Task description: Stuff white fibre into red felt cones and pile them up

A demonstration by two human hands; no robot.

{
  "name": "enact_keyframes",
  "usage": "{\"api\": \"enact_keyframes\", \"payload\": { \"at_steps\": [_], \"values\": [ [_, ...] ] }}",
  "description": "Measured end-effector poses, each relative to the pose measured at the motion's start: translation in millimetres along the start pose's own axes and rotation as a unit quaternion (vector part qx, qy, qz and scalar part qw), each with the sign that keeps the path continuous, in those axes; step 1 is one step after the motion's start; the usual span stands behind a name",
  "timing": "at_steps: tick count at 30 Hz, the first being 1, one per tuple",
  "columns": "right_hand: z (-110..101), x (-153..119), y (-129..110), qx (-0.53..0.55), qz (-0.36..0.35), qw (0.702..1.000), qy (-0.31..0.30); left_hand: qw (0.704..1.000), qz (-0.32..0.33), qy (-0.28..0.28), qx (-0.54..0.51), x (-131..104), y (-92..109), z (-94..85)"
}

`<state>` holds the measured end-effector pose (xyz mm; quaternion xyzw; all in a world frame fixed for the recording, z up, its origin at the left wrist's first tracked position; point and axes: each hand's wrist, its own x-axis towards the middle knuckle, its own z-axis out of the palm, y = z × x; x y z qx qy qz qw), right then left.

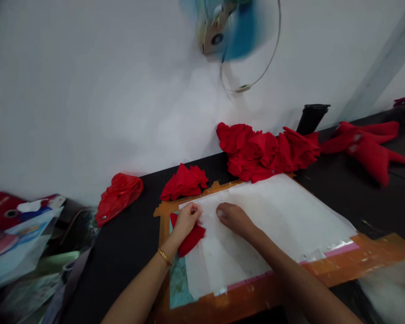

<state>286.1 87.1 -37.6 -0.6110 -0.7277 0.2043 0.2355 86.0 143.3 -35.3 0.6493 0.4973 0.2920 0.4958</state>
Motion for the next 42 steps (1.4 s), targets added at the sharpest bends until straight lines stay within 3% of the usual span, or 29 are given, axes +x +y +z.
{"api": "enact_keyframes", "payload": {
  "at_steps": [6,14,19,22,24,26,31,39,42],
  "values": [
    [8,4,-16,-0.026,0.022,0.999,-0.003,0.999,0.019,-0.029,0.017,-6,2,17.2],
    [7,6,-9,-0.011,0.02,1.0,0.003,0.99,0.053,0.035,0.125,-4,3,-13.8],
    [-15,0,2,0.088,0.043,0.993,0.071,0.971,0.145,0.1,0.163,-20,23,-10.1],
    [-23,-5,14,0.054,0.114,0.988,0.094,0.964,0.21,0.032,0.16,-27,32,3.9],
    [-16,-7,16,0.022,0.139,0.987,0.081,0.958,0.222,-0.055,0.174,-28,31,14.8],
    [-4,-7,11,0.007,0.141,0.988,0.064,0.945,0.213,-0.107,0.223,-27,26,23.6],
    [12,1,-5,-0.025,0.124,0.991,0.035,0.932,0.183,-0.085,0.3,-24,8,24.2],
    [-27,-13,39,-0.124,0.18,0.974,0.064,0.923,0.188,-0.093,0.322,-25,4,10.7],
    [-30,-19,38,-0.145,0.156,0.971,0.11,0.929,0.187,-0.084,0.308,-25,4,14.2]
  ]
}}
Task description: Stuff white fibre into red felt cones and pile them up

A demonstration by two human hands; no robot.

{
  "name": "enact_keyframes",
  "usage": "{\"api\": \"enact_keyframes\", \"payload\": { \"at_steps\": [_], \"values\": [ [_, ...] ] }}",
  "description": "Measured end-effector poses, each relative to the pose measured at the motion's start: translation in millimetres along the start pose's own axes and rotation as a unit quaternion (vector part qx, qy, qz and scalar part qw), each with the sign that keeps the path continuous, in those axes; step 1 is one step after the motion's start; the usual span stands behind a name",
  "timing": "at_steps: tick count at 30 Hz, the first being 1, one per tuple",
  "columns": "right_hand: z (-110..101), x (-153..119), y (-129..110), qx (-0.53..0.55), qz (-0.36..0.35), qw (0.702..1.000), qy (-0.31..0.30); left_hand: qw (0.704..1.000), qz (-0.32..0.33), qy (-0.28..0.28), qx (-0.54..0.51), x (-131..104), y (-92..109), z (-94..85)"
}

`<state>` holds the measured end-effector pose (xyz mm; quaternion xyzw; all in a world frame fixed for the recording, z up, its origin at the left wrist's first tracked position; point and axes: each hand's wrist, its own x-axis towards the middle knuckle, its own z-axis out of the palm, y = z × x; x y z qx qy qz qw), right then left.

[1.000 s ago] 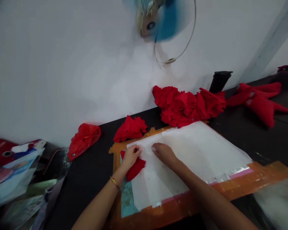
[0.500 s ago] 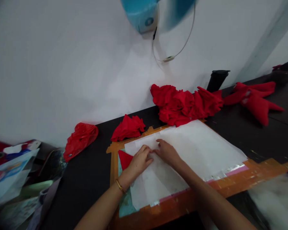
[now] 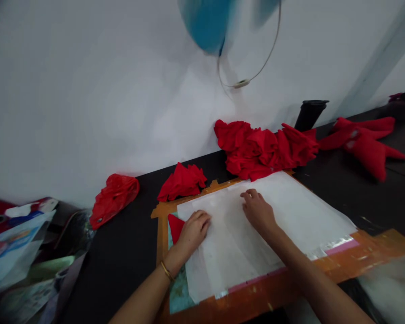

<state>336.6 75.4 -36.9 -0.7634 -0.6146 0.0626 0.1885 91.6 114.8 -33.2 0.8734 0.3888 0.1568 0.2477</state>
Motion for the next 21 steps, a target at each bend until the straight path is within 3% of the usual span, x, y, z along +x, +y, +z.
{"api": "enact_keyframes", "payload": {
  "at_steps": [3,7,12,18,21],
  "values": [
    [5,-4,-22,0.084,-0.075,0.993,0.026,0.999,0.006,0.02,-0.036,2,4,5.7],
    [25,0,-55,0.163,-0.109,0.978,-0.071,0.997,0.013,0.041,-0.07,6,6,15.0],
    [37,5,-55,0.157,-0.113,0.976,-0.097,0.984,-0.082,0.127,-0.099,8,4,18.2],
    [34,3,-46,0.173,-0.096,0.975,-0.102,0.996,-0.079,0.049,0.004,17,9,16.9],
    [27,5,-39,0.164,-0.079,0.979,-0.091,0.996,-0.073,0.037,0.032,20,8,8.2]
  ]
}}
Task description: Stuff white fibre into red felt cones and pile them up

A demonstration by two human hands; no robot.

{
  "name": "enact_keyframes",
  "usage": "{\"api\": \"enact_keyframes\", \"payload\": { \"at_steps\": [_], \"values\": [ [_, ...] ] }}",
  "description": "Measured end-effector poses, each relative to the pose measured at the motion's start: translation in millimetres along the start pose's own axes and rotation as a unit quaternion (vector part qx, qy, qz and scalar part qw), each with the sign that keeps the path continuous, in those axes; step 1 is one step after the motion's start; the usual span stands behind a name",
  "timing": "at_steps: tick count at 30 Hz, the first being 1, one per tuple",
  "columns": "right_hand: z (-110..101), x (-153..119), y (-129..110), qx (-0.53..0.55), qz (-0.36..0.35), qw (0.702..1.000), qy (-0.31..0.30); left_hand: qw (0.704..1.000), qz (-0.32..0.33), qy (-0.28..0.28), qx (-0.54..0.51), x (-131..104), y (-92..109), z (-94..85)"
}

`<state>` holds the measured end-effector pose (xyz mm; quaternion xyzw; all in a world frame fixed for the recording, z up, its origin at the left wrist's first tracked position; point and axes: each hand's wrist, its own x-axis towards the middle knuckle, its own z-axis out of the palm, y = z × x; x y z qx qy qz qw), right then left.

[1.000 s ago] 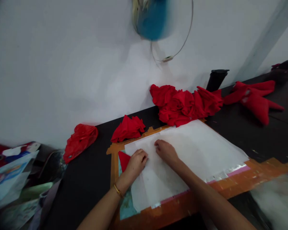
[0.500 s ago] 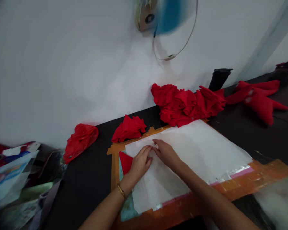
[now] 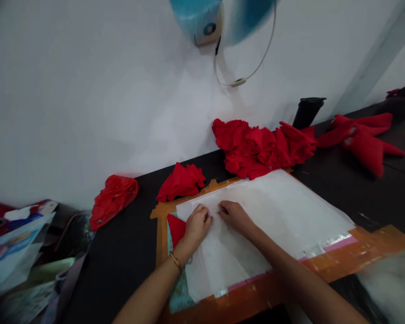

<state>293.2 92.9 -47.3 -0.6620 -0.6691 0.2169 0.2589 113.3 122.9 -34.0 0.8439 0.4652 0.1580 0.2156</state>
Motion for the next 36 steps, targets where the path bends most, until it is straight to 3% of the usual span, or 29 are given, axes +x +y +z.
{"api": "enact_keyframes", "payload": {
  "at_steps": [7,11,17,20,26,32,36],
  "values": [
    [-24,-2,23,-0.013,0.032,0.999,0.017,0.999,-0.001,0.004,0.043,-8,-16,-28.0],
    [-21,-2,11,0.031,0.007,0.999,0.007,0.999,0.01,0.001,0.048,-10,-8,-21.2],
    [3,7,-14,0.076,-0.032,0.996,-0.021,0.998,0.016,-0.002,0.06,-1,6,-1.7],
    [5,8,-8,0.061,-0.011,0.998,0.001,0.997,0.015,-0.007,0.079,0,0,-4.3],
    [-12,1,18,0.018,0.034,0.999,0.039,0.994,0.009,-0.007,0.106,-14,-17,-21.9],
    [-7,3,13,0.013,0.022,0.999,0.045,0.997,0.043,0.017,0.055,-20,3,-18.1],
    [-5,1,11,0.029,0.01,0.999,0.032,0.993,0.106,-0.037,0.029,-16,13,-8.8]
  ]
}}
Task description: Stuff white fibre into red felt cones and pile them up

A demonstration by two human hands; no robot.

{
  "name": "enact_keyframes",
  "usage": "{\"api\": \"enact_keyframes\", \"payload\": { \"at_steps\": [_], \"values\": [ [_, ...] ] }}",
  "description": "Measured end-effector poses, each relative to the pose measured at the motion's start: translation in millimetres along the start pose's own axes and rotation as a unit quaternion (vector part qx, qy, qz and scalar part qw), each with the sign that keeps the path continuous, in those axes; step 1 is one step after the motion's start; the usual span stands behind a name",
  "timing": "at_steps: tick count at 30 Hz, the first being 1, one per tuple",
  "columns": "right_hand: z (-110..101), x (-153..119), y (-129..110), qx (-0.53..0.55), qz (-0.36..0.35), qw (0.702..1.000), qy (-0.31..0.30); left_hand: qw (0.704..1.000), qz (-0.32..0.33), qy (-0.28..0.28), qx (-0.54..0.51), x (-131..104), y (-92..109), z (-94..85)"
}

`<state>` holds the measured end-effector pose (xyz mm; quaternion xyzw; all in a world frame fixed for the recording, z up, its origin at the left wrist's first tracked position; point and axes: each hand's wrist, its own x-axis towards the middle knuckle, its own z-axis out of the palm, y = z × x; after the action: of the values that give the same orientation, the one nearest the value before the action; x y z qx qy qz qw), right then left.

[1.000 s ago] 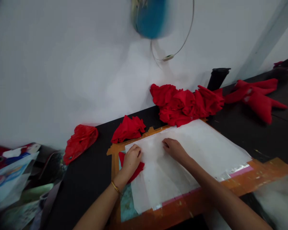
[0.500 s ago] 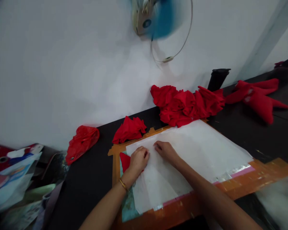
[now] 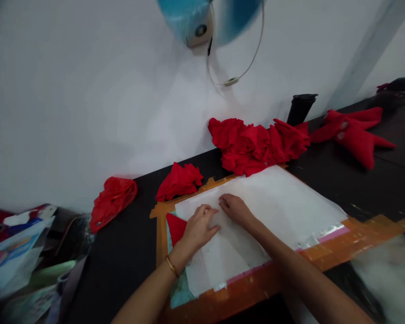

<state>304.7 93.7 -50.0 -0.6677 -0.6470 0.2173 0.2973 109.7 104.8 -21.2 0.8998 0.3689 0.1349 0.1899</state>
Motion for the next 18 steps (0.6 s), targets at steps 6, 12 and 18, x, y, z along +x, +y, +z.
{"api": "enact_keyframes", "payload": {
  "at_steps": [6,12,18],
  "values": [
    [-6,-15,-4,0.023,-0.116,0.99,-0.079,0.999,-0.044,0.006,0.012,6,-7,9.4],
    [4,-14,-1,-0.042,-0.089,0.994,-0.049,0.999,-0.044,0.016,0.016,0,-11,-2.5],
    [-15,-18,2,-0.006,-0.125,0.991,-0.054,0.999,-0.011,0.052,-0.013,-12,-22,-25.4]
  ]
}}
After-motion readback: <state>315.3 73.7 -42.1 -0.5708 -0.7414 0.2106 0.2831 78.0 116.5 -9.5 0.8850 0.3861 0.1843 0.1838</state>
